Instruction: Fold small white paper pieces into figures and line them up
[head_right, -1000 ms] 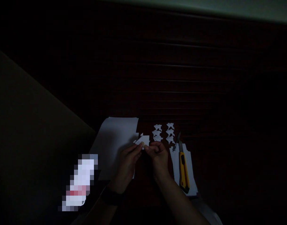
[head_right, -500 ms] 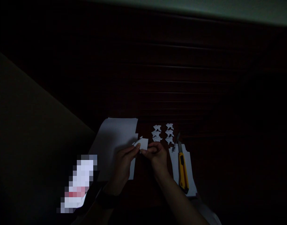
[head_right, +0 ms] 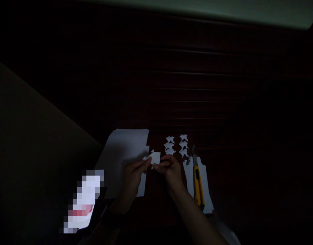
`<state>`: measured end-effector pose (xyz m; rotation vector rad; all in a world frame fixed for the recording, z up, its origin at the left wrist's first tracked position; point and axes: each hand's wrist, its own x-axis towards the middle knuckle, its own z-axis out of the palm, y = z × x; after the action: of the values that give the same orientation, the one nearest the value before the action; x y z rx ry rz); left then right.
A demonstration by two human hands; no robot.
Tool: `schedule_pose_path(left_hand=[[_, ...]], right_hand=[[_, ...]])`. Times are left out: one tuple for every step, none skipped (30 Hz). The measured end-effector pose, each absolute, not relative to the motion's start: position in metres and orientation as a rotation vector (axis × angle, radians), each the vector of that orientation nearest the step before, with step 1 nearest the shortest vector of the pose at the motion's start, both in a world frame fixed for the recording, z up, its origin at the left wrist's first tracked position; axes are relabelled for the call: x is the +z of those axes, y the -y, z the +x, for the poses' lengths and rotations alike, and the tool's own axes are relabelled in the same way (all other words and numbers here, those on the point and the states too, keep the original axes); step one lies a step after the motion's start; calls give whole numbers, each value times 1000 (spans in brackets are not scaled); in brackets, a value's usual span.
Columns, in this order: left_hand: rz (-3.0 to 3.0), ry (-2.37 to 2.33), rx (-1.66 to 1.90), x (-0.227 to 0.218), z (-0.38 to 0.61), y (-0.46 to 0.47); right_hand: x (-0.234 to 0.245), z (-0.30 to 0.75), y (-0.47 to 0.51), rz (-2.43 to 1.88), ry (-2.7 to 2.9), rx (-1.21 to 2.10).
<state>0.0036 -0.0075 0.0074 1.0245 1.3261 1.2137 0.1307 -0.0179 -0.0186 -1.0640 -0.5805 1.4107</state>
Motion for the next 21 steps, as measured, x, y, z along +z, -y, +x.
schedule_pose_path(left_hand=[[1002,-1343,1224,7,4,8],[986,-1357,1232,7,4,8],[979,-1366,1239,7,4,8],[990,-1368,1241,7,4,8],[1017,-1366,1240,7,4,8],[1049,-1363,1235,7,4,9],[1080,-1359,1227,7,4,9],[1103,-1355,1220,7,4,9],[1111,-1349,1213,7,4,9],[1110,-1341,1206,7,5,9],[1102,-1330,1202,7,5,10],[1093,-1317,1199,7,6,10],[1085,-1304,1198,7,7,10],[1075,-1293,1202,7,8,11],[1064,-1286,1210,8,9,11],[1057,-1280,1217,8,9,12],[1057,-1280,1222,8,10,12],[1069,-1287,1224,9,10,12],[1089,-1299,1225,9,10,12],[1112,-1307,1222,10,10,11],[1128,-1305,1214,10,10,11]], right_hand=[[-19,130,18,-1062,587,1417],[-19,130,19,-1059,591,1426],[-18,130,19,-1056,590,1434],[-18,129,19,-1052,584,1440],[-18,129,19,-1052,575,1443],[-18,129,19,-1055,563,1442],[-18,128,18,-1060,552,1438],[-17,128,18,-1063,544,1433],[-17,128,18,-1058,541,1429],[-16,128,18,-1049,543,1427],[-16,128,18,-1038,546,1423],[-16,128,18,-1029,549,1418],[-16,127,19,-1027,550,1412],[-16,127,19,-1030,548,1404],[-16,126,20,-1036,544,1393],[-16,126,20,-1040,541,1385],[-17,125,21,-1039,539,1380],[-17,125,21,-1033,535,1381],[-17,124,21,-1023,528,1383],[-18,124,21,-1014,520,1387],[-18,124,20,-1005,509,1393]])
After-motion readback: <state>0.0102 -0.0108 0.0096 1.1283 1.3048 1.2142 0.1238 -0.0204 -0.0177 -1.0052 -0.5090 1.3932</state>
